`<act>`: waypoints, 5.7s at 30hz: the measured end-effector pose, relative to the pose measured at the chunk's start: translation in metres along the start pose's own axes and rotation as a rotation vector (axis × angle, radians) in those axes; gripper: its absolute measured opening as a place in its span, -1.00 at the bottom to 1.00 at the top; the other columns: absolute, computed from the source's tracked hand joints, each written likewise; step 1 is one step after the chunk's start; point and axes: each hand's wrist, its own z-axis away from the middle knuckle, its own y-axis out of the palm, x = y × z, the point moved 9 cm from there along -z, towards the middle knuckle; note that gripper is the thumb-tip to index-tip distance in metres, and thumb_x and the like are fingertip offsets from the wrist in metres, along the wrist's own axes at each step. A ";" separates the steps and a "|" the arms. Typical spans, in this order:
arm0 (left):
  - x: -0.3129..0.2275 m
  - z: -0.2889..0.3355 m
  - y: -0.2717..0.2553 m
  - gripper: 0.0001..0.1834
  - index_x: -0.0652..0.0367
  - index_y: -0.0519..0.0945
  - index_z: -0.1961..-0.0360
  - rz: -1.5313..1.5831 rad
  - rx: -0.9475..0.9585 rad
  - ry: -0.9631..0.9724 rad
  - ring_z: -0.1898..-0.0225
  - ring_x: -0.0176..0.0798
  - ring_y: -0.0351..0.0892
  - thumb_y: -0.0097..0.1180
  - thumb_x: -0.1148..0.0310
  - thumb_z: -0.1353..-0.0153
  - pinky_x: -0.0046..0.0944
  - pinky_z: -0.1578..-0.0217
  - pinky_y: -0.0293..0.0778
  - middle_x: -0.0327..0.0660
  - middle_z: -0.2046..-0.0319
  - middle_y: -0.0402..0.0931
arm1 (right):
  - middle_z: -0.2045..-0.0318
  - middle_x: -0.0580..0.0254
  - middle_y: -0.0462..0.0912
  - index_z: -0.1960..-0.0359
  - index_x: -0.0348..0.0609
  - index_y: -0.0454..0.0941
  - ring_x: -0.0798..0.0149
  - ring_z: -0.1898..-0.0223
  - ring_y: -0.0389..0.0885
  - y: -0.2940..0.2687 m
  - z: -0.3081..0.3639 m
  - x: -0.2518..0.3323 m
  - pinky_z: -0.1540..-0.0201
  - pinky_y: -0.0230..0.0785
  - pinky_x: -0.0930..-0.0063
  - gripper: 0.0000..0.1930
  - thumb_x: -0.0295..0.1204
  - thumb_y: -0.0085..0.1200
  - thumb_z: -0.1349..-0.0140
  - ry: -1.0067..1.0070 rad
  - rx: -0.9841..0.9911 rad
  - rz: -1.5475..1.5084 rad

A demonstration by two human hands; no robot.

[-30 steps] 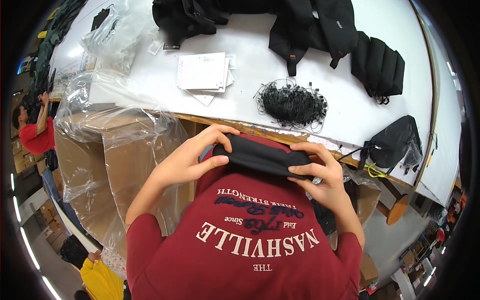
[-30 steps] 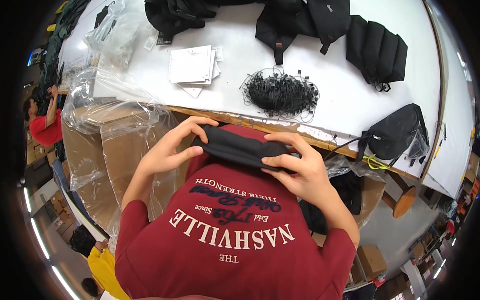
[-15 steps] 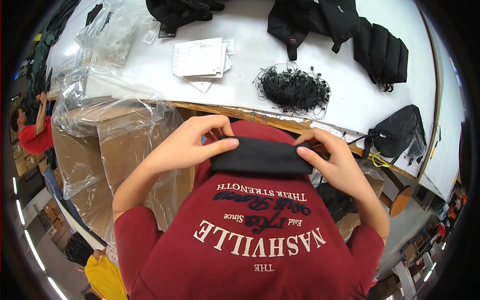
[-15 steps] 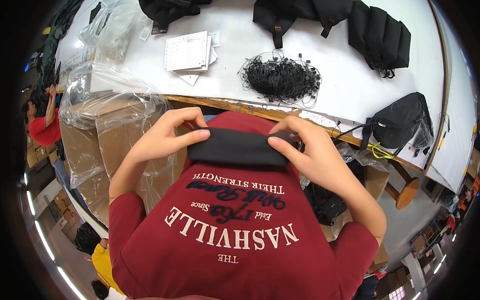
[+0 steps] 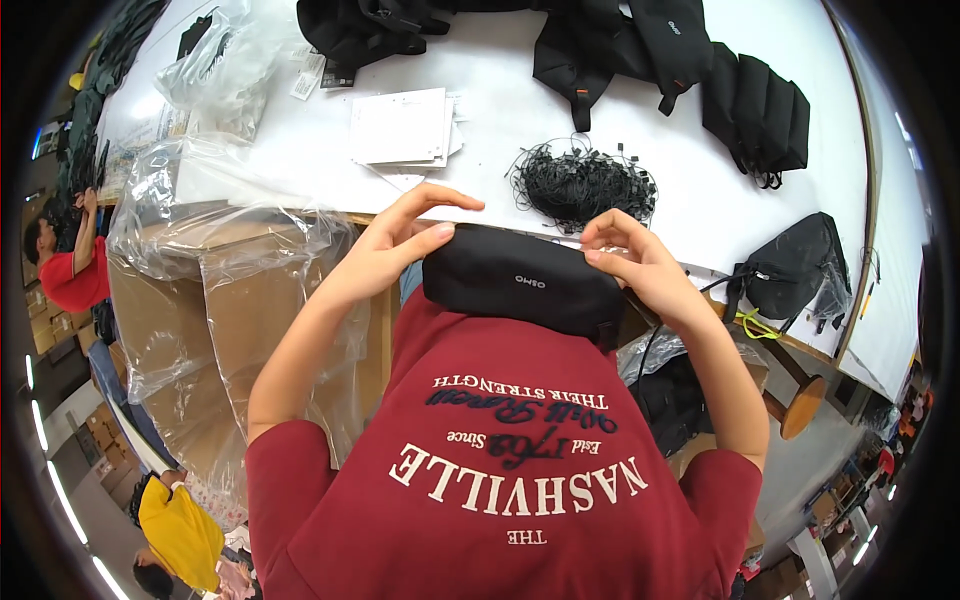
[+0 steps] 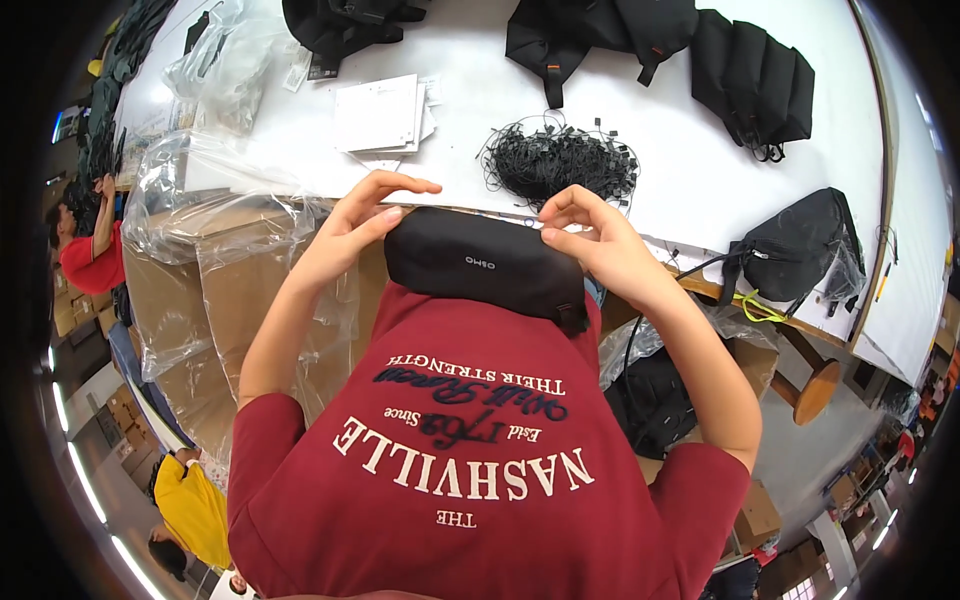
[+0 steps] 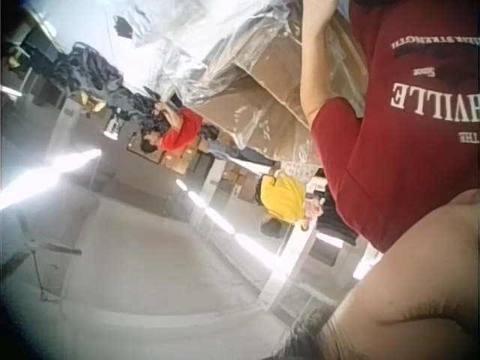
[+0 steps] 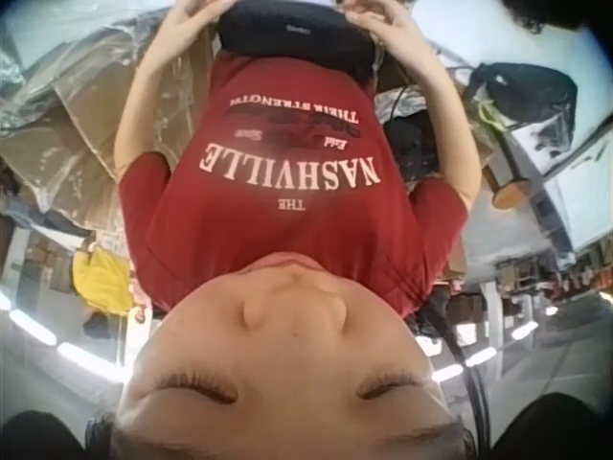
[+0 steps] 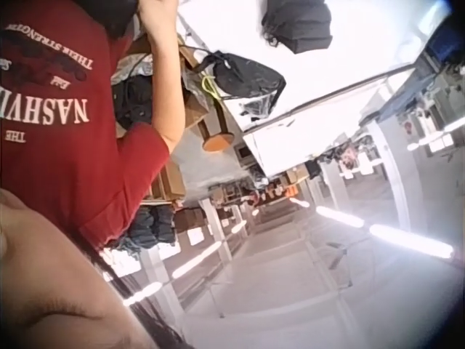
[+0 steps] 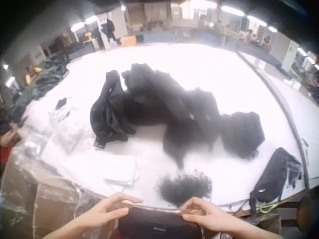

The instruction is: Packaging black pouches by attaching tags and inserting booklets.

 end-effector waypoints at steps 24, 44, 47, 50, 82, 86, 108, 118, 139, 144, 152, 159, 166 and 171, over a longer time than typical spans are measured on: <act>-0.039 0.045 0.013 -0.87 0.20 0.63 0.34 -0.365 0.008 0.263 0.04 -0.23 0.48 0.24 0.43 -0.05 -0.18 0.10 0.42 -0.15 -0.05 0.47 | 0.08 0.12 0.52 0.39 -0.27 0.53 0.23 0.07 0.52 0.019 0.063 0.056 0.07 0.44 0.45 -0.88 -0.46 0.16 -0.14 -0.404 -0.009 0.334; -0.010 0.021 -0.015 -0.86 0.28 0.55 0.27 -0.061 -0.234 0.037 0.27 -0.47 0.49 0.04 0.41 -0.29 -0.45 0.25 0.40 -0.26 0.31 0.54 | 0.44 0.33 0.58 0.31 -0.26 0.48 0.55 0.36 0.50 -0.014 0.037 0.037 0.29 0.39 0.62 -0.85 -0.43 0.13 -0.20 -0.165 -0.056 0.107; -0.005 0.023 -0.056 -0.78 0.28 0.50 0.10 -0.248 -0.480 0.164 0.09 -0.33 0.47 0.04 0.40 -0.27 -0.31 0.07 0.39 -0.22 0.13 0.50 | 0.44 0.43 0.54 0.33 -0.21 0.49 0.62 0.38 0.44 -0.080 0.053 0.062 0.29 0.29 0.71 -0.88 -0.43 0.13 -0.22 -0.267 -0.338 0.069; -0.027 0.015 -0.075 -0.68 0.26 0.44 0.03 -0.635 -0.657 0.306 -0.03 -0.21 0.39 0.09 0.35 -0.24 -0.20 -0.02 0.34 -0.14 0.00 0.42 | 0.45 0.44 0.55 0.36 -0.21 0.51 0.62 0.39 0.43 -0.162 0.096 0.096 0.27 0.26 0.72 -0.87 -0.40 0.13 -0.24 -0.559 -0.799 0.256; -0.016 -0.040 -0.118 -0.35 0.39 0.34 -0.06 -1.224 -0.949 0.194 -0.10 0.15 0.23 0.29 0.18 -0.06 0.02 -0.10 0.19 0.10 -0.14 0.19 | 0.42 0.10 0.62 0.16 -0.18 0.53 0.01 0.33 0.59 -0.338 0.098 0.065 0.18 0.40 0.20 -0.55 -0.05 0.15 -0.12 -0.299 -1.768 0.948; -0.008 -0.040 -0.134 -0.60 0.36 0.40 0.13 -0.823 -0.831 0.204 0.19 0.03 0.49 0.24 0.37 -0.08 -0.21 0.13 0.38 0.02 0.20 0.49 | 0.47 0.25 0.57 0.45 -0.17 0.58 0.32 0.43 0.54 -0.210 0.026 0.089 0.34 0.37 0.43 -0.81 -0.33 0.26 -0.06 -0.666 -1.107 0.656; -0.005 -0.016 -0.080 -0.67 0.13 0.32 -0.04 0.058 -0.620 0.249 0.05 -0.37 0.33 0.04 0.37 -0.29 -0.38 0.01 0.26 -0.21 0.13 0.41 | 0.53 0.52 0.42 0.32 -0.24 0.54 0.65 0.54 0.21 -0.126 0.054 0.114 0.49 0.07 0.73 -0.92 -0.50 0.15 -0.22 -0.752 -0.840 0.155; -0.022 -0.027 -0.045 -0.37 0.07 0.21 -0.13 -0.081 -0.482 0.183 0.11 -0.32 0.38 0.28 0.38 -0.09 -0.35 0.06 0.31 -0.12 0.13 0.40 | 0.39 0.16 0.58 0.35 -0.19 0.53 0.12 0.39 0.55 -0.247 0.047 -0.004 0.30 0.38 0.30 -0.87 -0.39 0.13 -0.14 -0.138 -1.279 0.941; -0.061 -0.051 0.043 -0.75 0.21 0.46 0.11 -0.093 -0.318 0.453 0.24 -0.40 0.42 0.15 0.52 -0.18 -0.40 0.20 0.36 -0.27 0.32 0.41 | 0.64 0.55 0.35 0.38 -0.21 0.52 0.68 0.63 0.15 -0.029 0.014 0.084 0.58 -0.02 0.72 -0.92 -0.51 0.18 -0.16 -0.672 -0.471 0.024; -0.082 -0.036 0.051 -0.79 0.28 0.60 0.25 -0.375 -0.443 0.588 0.36 -0.31 0.48 0.24 0.60 -0.03 -0.42 0.35 0.38 -0.22 0.42 0.42 | 0.74 0.53 0.21 0.39 -0.22 0.56 0.63 0.68 0.04 -0.009 0.031 0.106 0.62 -0.12 0.63 -0.91 -0.53 0.22 -0.09 -0.777 -0.618 0.202; -0.095 -0.020 0.054 -0.79 0.28 0.59 0.37 -0.446 -0.478 0.737 0.37 -0.39 0.47 0.26 0.73 0.06 -0.44 0.33 0.42 -0.22 0.41 0.46 | 0.75 0.47 0.14 0.40 -0.22 0.58 0.58 0.69 0.01 -0.006 0.025 0.102 0.62 -0.14 0.60 -0.91 -0.51 0.23 -0.07 -0.714 -0.545 0.195; -0.092 -0.019 0.051 -0.83 0.27 0.67 0.30 -0.345 -0.322 0.761 0.39 -0.32 0.52 0.27 0.59 -0.02 -0.41 0.36 0.42 -0.22 0.44 0.51 | 0.76 0.50 0.14 0.38 -0.21 0.59 0.61 0.68 0.01 -0.006 0.026 0.100 0.63 -0.13 0.61 -0.90 -0.56 0.24 -0.05 -0.688 -0.527 0.090; -0.046 -0.050 0.057 -0.81 0.31 0.51 0.24 0.050 0.102 0.250 0.34 -0.46 0.44 0.03 0.36 -0.32 -0.45 0.26 0.37 -0.27 0.34 0.47 | 0.76 0.52 0.27 0.45 -0.22 0.56 0.61 0.67 0.08 0.005 0.022 0.098 0.61 -0.09 0.64 -0.89 -0.61 0.25 0.01 -0.654 -0.391 0.179; -0.052 -0.053 0.055 -0.85 0.26 0.45 0.23 -0.153 0.111 0.317 0.35 -0.51 0.40 0.04 0.38 -0.31 -0.47 0.26 0.35 -0.34 0.39 0.42 | 0.65 0.46 0.37 0.36 -0.26 0.51 0.63 0.67 0.21 0.012 0.002 0.079 0.63 -0.01 0.68 -0.90 -0.48 0.13 -0.20 -0.652 -0.174 0.045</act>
